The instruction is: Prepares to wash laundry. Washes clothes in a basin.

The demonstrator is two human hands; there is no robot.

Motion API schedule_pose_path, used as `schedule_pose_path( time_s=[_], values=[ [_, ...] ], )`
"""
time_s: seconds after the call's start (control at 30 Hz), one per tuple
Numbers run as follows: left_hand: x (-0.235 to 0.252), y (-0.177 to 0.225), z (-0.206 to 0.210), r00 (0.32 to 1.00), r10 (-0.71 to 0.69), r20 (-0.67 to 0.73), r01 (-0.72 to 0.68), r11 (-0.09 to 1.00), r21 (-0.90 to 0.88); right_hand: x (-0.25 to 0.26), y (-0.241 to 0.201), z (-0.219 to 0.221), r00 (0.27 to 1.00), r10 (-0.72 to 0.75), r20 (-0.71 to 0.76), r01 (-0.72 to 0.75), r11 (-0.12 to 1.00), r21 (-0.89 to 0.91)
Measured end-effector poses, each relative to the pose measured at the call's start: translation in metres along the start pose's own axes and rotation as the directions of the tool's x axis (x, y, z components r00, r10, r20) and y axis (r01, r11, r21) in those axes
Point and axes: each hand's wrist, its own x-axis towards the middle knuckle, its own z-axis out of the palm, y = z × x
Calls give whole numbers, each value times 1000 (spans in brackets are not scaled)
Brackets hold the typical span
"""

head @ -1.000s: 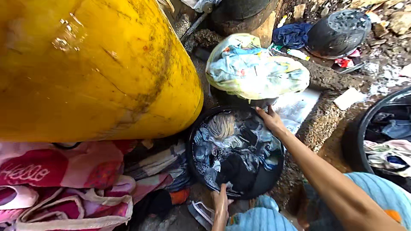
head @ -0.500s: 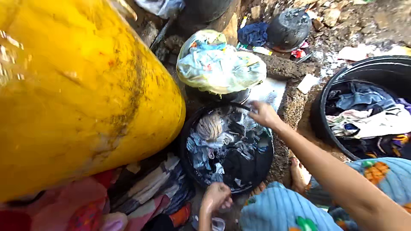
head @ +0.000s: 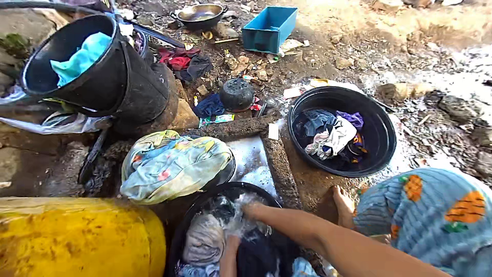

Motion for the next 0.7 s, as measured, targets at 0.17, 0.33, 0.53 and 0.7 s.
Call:
schedule_pose_path(
  time_s=[0.17, 0.33, 0.53, 0.7],
  values=[
    [-47, 5, -30, 939, 95, -330, -298, 704, -645, -45, -32, -61, 986, 105, -128, -68, 962, 263],
    [-112, 55, -40, 967, -235, -96, -110, -48, -993, -106, -92, -41, 949, -218, -228, 274, 928, 252],
    [-86, 50, -34, 952, -270, -146, -224, -285, -932, -75, -77, -40, 916, -254, -312, 289, 954, 73],
    [-80, 13, -42, 877, -269, -397, -271, 405, -873, -81, -66, -26, 871, -369, -325, 382, 924, -26]
  ],
)
